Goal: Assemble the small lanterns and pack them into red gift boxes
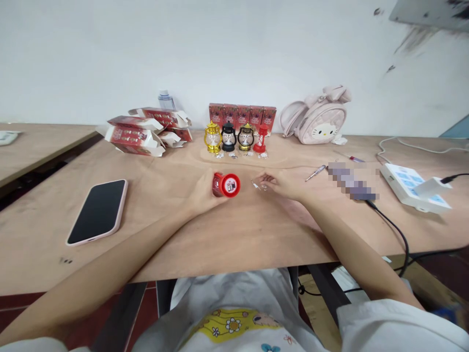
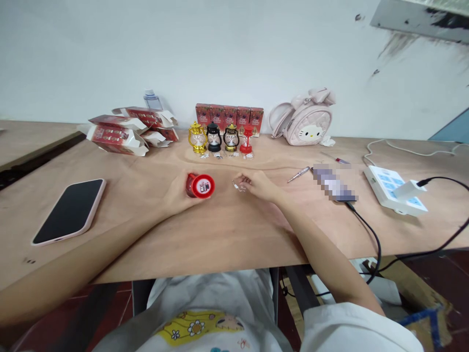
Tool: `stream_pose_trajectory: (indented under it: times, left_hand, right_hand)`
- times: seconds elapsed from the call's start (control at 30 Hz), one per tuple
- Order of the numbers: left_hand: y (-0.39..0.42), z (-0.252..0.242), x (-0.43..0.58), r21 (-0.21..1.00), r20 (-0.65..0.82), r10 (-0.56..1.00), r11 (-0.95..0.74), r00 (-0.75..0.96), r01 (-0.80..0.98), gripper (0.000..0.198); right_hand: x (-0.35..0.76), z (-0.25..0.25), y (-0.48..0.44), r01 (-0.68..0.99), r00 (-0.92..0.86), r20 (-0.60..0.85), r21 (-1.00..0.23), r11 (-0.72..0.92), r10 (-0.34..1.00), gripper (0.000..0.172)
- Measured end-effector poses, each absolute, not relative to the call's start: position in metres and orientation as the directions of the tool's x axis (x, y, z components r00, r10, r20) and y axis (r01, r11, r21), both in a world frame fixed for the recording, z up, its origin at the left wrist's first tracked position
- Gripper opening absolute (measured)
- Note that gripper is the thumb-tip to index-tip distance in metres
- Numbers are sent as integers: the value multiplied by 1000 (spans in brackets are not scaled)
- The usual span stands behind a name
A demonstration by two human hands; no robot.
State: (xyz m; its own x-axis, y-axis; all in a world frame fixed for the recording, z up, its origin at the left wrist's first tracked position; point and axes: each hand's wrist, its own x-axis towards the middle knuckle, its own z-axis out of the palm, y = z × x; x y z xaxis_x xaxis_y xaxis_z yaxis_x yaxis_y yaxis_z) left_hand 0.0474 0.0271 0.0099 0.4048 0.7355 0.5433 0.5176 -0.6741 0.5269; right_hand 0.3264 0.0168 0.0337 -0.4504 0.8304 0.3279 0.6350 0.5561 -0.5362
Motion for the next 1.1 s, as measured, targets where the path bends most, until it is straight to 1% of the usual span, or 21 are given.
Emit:
stream_pose_trajectory:
  times: [0.1,0.2,0.33,0.5,0.6,0.9,1.1]
  left_hand:
    - [26,11,48,528,538,738,-672,407,519,53]
    - [26,12,48,526,529,741,-668,413,525,54]
    - [26,12,48,520,518,747,-662,417,539,54]
    - [27,9,47,520,522,742,-668,421,532,54]
    - [27,10,47,534,517,749,-660,414,529,53]
    - [28,9,47,523,527,738,-672,421,523,53]
    - [28,9,46,508,524,737,-673,427,538,54]
  right_hand:
    - [326,33,17,595,-382,427,-565,572,820,21]
    - [324,29,18,562,-338,463,-599,571,819,20]
    - [320,20,20,537,-325,457,-631,560,828,23]
    - [315,13,20,580,-376,481,-544,606,792,24]
    - [310,13,17,586,-383,482,-533,611,788,24]
    - [302,16,11,552,-378,414,-617,561,828,23]
    - [300,18,10,495,-387,408,-665,559,827,20]
